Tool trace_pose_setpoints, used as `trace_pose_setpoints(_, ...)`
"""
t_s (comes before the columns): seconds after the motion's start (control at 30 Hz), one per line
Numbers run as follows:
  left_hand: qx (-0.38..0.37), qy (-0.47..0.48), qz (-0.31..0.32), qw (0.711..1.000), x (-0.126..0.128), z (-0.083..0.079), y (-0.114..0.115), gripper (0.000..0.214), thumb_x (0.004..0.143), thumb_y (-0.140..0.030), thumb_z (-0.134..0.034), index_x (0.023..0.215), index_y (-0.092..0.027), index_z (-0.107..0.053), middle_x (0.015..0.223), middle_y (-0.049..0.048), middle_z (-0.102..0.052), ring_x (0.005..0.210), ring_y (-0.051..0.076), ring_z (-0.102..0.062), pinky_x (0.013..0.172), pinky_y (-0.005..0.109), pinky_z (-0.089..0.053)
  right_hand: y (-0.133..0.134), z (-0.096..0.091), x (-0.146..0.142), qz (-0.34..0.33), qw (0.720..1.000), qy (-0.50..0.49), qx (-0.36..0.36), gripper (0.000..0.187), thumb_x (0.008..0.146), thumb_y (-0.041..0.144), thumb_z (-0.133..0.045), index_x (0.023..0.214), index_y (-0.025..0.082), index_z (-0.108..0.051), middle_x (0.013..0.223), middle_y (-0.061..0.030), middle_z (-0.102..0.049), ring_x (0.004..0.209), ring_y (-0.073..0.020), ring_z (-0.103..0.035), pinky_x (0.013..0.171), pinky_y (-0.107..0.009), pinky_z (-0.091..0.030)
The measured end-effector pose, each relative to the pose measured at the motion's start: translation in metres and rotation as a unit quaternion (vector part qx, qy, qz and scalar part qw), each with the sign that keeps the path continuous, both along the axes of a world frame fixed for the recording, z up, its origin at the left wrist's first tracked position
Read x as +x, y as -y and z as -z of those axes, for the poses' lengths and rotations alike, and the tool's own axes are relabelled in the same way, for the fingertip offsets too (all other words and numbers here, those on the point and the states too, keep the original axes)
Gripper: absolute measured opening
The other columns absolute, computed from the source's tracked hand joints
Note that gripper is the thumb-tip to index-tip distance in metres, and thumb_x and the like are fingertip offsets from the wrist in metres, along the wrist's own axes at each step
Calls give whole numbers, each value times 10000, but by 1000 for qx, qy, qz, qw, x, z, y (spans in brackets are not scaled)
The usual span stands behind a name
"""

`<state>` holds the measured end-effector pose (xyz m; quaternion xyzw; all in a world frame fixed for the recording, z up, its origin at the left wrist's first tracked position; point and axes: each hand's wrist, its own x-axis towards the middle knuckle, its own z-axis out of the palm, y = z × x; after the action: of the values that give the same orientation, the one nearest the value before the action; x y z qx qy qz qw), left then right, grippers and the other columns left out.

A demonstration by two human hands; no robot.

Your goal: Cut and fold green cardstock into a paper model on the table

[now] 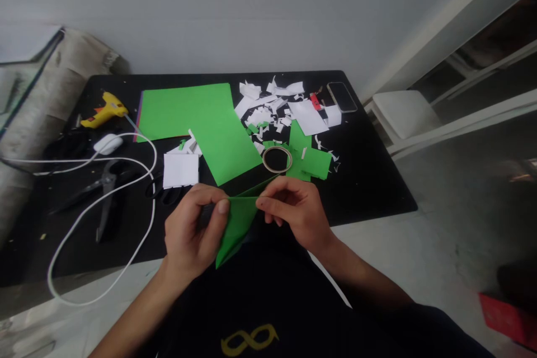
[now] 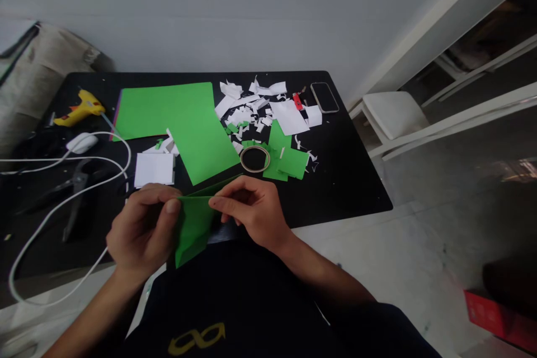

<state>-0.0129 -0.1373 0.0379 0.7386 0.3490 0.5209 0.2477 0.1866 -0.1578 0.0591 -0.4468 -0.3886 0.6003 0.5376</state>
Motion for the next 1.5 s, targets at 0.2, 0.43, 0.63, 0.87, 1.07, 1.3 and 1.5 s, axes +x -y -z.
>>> trace_pose_setpoints(0.2, -26, -38, -2, 999, -1, -1, -1, 143, 973, -70, -628, 1007, -208, -625, 868, 11, -659, 773, 132, -617, 684, 270, -505, 3, -4, 6, 73, 956, 223, 178, 143, 849, 292, -859, 881, 233, -732, 837, -15, -721, 747, -171, -659, 679, -325, -551)
trace_pose_setpoints(0.43, -50, -72, 44, 995, 2, -9, -1, 90, 989, -119, -628, 971, -207, -635, 831, 5, -667, 714, 118, -627, 645, 239, -512, -10, -20, 15, -74, 887, 368, 269, 85, 899, 212, -812, 952, 218, -745, 951, -30, -790, 915, -207, -733, 897, -390, -551)
trace_pose_setpoints(0.63, -141, -80, 42, 986, -2, -17, -1, 85, 1019, -231, -621, 1024, -225, -706, 859, 32, -744, 709, 151, -684, 619, 259, -559, -12, -11, 13, -94, 952, 268, 117, 94, 900, 247, -807, 829, 214, -755, 802, -2, -756, 738, -163, -680, 682, -302, -522)
trace_pose_setpoints(0.87, -219, -65, 61, 972, -24, -1, 2, 349, 936, -324, -753, 1273, -265, -685, 1076, 62, -791, 945, 217, -764, 793, 325, -621, -8, 5, 19, 36, 982, 179, 53, 229, 851, 319, -853, 760, 214, -671, 705, 36, -595, 654, -133, -534, 612, -283, -431)
trace_pose_setpoints(1.07, -221, 14, -86, 971, -26, 16, 6, 149, 890, -295, -809, 1028, -260, -763, 779, -15, -692, 604, 111, -573, 520, 218, -463, 0, 18, 25, 18, 991, 126, 31, 189, 868, 304, -811, 892, 224, -641, 747, 45, -544, 675, -125, -507, 622, -268, -426)
trace_pose_setpoints(1.3, -221, 31, -62, 973, -21, 10, 3, 186, 891, -271, -805, 1074, -274, -774, 888, 15, -739, 655, 127, -609, 529, 232, -488, 1, 6, 34, -148, 962, 224, 47, 290, 890, 208, -742, 1173, 231, -678, 871, 9, -676, 727, -140, -621, 633, -272, -465)
trace_pose_setpoints(1.5, -220, 5, -10, 976, -23, 13, 4, 238, 900, -243, -799, 1129, -269, -739, 927, 20, -737, 668, 133, -645, 534, 240, -513, -13, -6, 22, -209, 929, 285, 107, 141, 991, 329, -709, 989, 208, -780, 900, -23, -783, 798, -178, -704, 706, -311, -513)
